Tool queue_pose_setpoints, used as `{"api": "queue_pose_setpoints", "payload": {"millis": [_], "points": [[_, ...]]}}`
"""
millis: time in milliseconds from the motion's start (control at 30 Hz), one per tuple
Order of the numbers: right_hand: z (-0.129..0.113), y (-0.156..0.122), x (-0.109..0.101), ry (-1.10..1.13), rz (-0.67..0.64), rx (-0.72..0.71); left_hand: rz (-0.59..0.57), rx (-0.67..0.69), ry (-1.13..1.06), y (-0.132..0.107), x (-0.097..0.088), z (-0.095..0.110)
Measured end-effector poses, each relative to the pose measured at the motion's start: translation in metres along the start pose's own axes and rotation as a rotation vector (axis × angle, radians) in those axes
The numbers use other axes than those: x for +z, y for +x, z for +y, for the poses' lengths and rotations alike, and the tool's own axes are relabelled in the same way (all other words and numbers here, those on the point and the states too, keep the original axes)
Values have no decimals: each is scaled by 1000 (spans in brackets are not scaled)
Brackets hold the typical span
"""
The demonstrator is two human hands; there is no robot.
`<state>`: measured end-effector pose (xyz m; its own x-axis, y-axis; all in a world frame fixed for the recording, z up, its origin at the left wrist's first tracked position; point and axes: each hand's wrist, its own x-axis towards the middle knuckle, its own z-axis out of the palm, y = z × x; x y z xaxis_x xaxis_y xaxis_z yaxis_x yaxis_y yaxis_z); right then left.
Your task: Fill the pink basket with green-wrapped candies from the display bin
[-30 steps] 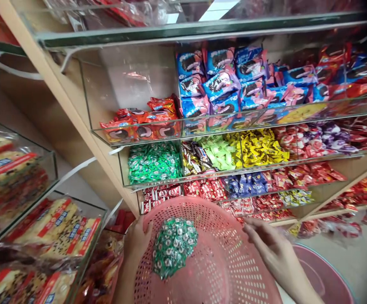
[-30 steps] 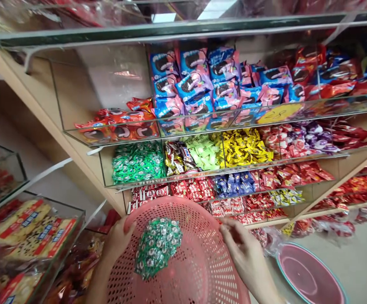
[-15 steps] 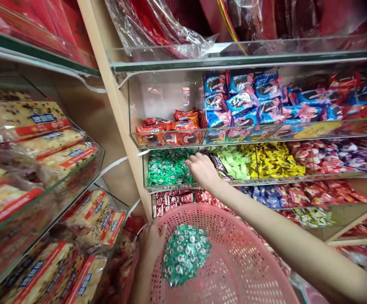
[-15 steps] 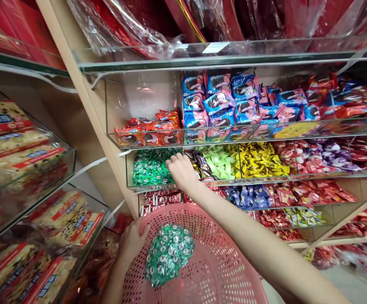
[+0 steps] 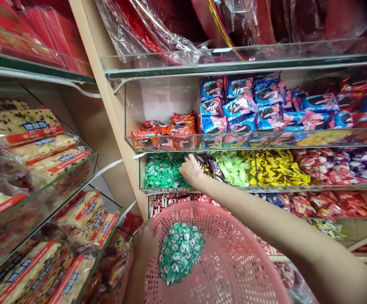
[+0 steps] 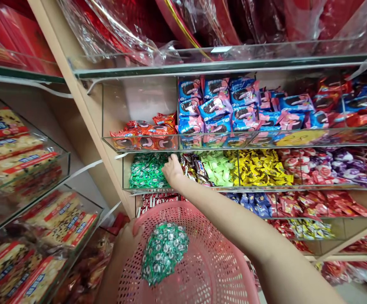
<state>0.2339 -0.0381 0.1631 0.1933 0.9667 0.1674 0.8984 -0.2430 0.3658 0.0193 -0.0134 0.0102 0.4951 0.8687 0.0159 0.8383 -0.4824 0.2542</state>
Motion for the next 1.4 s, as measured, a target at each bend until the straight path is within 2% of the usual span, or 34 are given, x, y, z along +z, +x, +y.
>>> {"api": "queue_pose_setpoints", "payload": {"millis": [200, 333, 400, 433, 500, 633, 700, 800, 900, 1000, 1100, 1233, 1400], "points": [[-3, -12, -12, -41, 84, 9, 12, -11, 6, 2, 2, -6], [-14, -42, -30, 21, 268, -11, 30, 21, 4, 5, 1, -8], [-26, -63, -28, 173, 317, -45, 27, 28, -3, 7, 2, -9], [-34, -72, -21, 300, 307, -69, 25, 27, -6, 8, 2, -9], [-51, -87, 5, 655, 194, -113, 22, 21, -11, 9, 2, -8], [-76, -91, 83, 1293, -161, -52, 37, 7, -21, 11, 4, -5], [-78, -87, 115, 1460, -285, -3, 41, 0, -22, 11, 6, -4], [-72, -84, 145, 1561, -354, 2, 40, -7, -27, 11, 9, -4], [-66, -88, 164, 1565, -355, -31, 40, -3, -16, 11, 13, -7], [-68, -93, 183, 1552, -321, 42, 36, 5, -4, 10, 16, -10], [-74, -96, 195, 1569, -346, 104, 35, 5, -6, 11, 18, -12], [-82, -100, 193, 1565, -351, 92, 41, 10, 8, 12, 18, -11], [-89, -99, 182, 1617, -328, 150, 39, 19, 18, 13, 17, -10]]}}
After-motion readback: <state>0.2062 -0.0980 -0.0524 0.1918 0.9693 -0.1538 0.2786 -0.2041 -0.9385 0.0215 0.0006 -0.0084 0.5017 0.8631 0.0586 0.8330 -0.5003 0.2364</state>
